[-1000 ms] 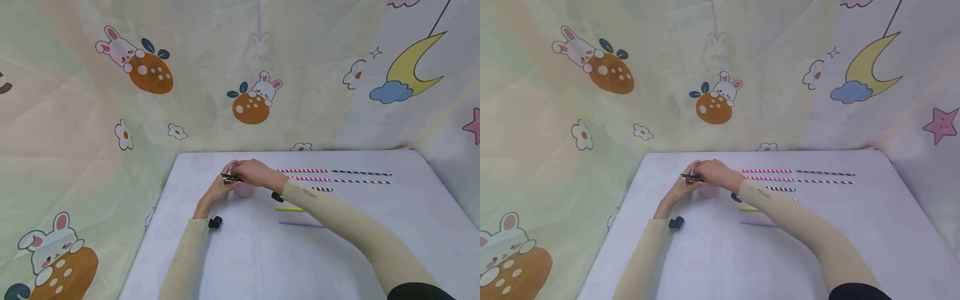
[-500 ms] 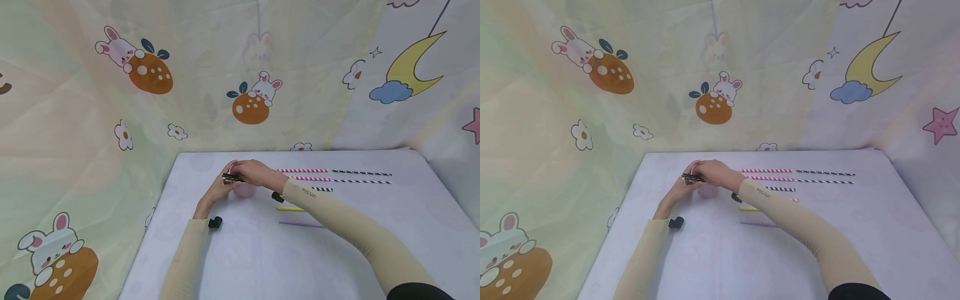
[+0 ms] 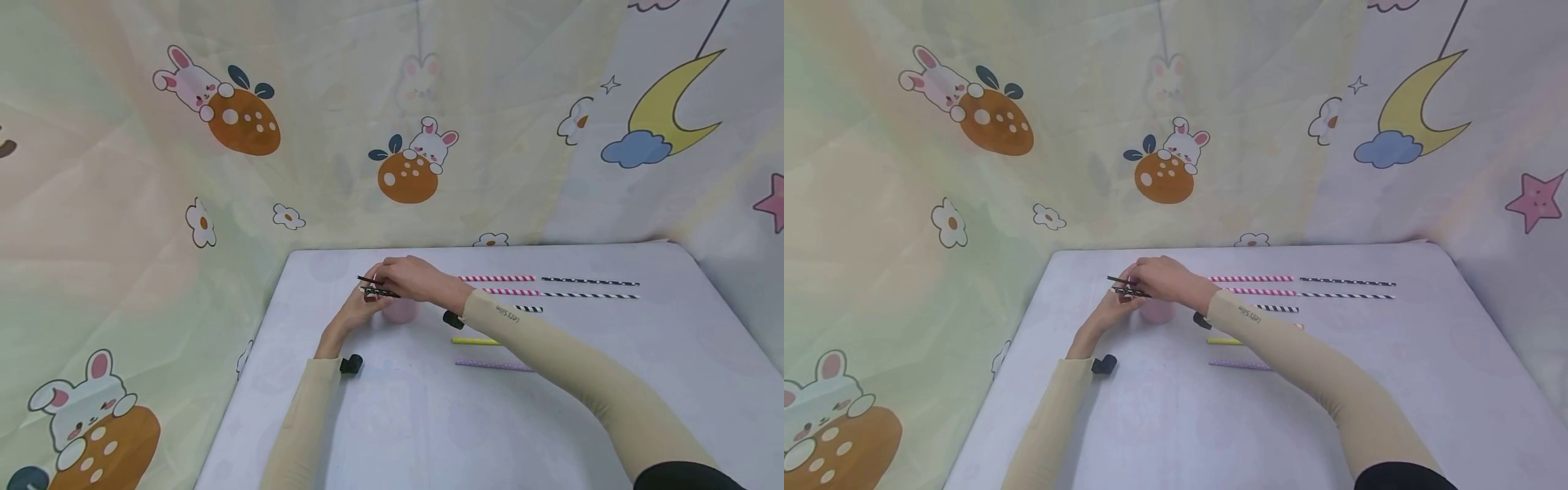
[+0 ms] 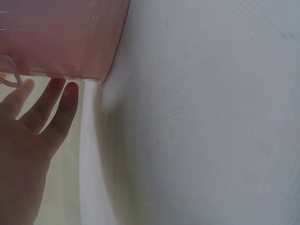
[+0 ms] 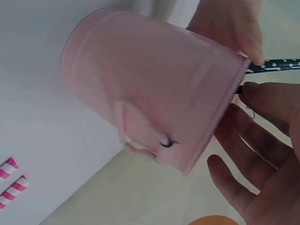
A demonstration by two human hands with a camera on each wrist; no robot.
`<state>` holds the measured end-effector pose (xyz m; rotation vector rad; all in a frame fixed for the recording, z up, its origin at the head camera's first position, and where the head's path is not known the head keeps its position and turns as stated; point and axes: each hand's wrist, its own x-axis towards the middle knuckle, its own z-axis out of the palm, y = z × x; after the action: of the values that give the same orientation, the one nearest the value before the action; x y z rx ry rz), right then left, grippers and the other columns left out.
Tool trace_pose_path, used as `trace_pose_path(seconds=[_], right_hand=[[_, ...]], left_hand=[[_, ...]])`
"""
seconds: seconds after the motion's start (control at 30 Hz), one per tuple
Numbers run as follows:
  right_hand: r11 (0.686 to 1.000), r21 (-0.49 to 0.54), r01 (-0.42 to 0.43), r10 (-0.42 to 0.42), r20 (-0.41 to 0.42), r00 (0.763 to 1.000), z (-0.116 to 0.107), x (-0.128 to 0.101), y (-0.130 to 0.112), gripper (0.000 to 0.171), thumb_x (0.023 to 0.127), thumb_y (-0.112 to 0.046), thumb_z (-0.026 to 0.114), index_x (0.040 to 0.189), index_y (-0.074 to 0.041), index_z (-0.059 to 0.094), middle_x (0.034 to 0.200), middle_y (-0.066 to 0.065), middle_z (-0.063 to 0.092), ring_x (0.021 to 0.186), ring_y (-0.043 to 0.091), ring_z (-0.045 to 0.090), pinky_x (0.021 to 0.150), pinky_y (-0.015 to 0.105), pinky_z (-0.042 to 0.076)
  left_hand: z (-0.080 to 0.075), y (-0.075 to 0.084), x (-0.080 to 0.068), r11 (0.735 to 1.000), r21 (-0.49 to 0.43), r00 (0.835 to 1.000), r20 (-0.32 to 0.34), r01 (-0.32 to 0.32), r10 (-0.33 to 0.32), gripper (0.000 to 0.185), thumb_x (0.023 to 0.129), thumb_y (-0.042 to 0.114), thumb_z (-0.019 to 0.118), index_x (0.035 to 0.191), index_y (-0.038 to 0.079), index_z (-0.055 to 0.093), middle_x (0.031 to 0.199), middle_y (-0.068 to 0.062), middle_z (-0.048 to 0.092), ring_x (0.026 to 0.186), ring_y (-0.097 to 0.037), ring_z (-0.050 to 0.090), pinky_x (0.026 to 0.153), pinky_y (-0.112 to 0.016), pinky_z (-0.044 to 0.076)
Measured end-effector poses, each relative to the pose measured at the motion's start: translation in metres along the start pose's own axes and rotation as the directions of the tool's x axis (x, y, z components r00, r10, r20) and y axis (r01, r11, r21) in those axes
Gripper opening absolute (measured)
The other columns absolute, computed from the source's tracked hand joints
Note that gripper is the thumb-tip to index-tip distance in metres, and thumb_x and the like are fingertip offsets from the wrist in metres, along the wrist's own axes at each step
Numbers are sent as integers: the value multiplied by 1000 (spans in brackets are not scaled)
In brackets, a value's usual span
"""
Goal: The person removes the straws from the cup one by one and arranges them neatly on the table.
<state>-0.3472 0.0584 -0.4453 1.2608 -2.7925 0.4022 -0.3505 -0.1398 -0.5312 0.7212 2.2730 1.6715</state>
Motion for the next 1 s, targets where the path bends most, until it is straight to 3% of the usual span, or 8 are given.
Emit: trace_pose_path(seconds=[0.17, 0.27, 0.5, 0.7, 0.83, 1.0], right_hand=[[1000, 14, 19, -18, -14, 1000, -7, 0, -3, 21, 100, -19, 63, 119, -15, 71, 103, 2, 67, 84, 17, 65, 79, 33, 55], [999, 18, 36, -35, -23, 999, -12, -1, -6, 19, 100, -20, 63, 116, -15, 71, 103, 1, 66, 85, 17, 65, 80, 33, 54], [998, 19, 55, -54, -77, 996, -36, -8, -14, 12, 97, -16, 66, 108, -12, 71, 104, 2, 68, 93, 18, 66, 86, 34, 55], [999, 49, 13, -7, -113, 994, -57, -16, -14, 18, 97, -16, 67, 114, -11, 72, 111, 4, 69, 101, 21, 67, 92, 36, 55], [997, 75, -4, 15, -146, 989, -69, -22, -13, 20, 96, -16, 68, 115, -10, 71, 113, 7, 69, 103, 23, 68, 93, 36, 56], [998, 61, 15, -2, -209, 978, -83, -34, -11, 19, 96, -15, 68, 114, -9, 71, 110, 6, 69, 100, 24, 68, 91, 36, 56]], left_hand=[[0, -17, 4, 997, 45, 998, -33, 58, -57, 75, 94, 19, 71, 157, 25, 31, 129, -8, 57, 102, -17, 51, 84, -30, 46], [1, -24, 6, 996, 59, 997, -49, 62, -59, 75, 94, 20, 71, 157, 26, 31, 131, -8, 56, 103, -18, 50, 86, -31, 46], [1, -24, 6, 995, 55, 995, -63, 81, -77, 76, 92, 28, 74, 154, 39, 32, 124, -7, 59, 102, -21, 54, 88, -34, 48], [2, -25, 6, 994, 72, 992, -94, 87, -80, 81, 89, 25, 77, 153, 45, 31, 135, -5, 57, 110, -23, 55, 94, -37, 45], [2, -25, 8, 995, 69, 995, -83, 68, -62, 82, 90, 21, 76, 154, 42, 30, 146, -4, 51, 117, -23, 53, 95, -37, 44], [1, -25, 8, 996, 61, 996, -66, 72, -68, 82, 91, 21, 75, 156, 38, 28, 147, -6, 48, 115, -24, 50, 93, -35, 42]])
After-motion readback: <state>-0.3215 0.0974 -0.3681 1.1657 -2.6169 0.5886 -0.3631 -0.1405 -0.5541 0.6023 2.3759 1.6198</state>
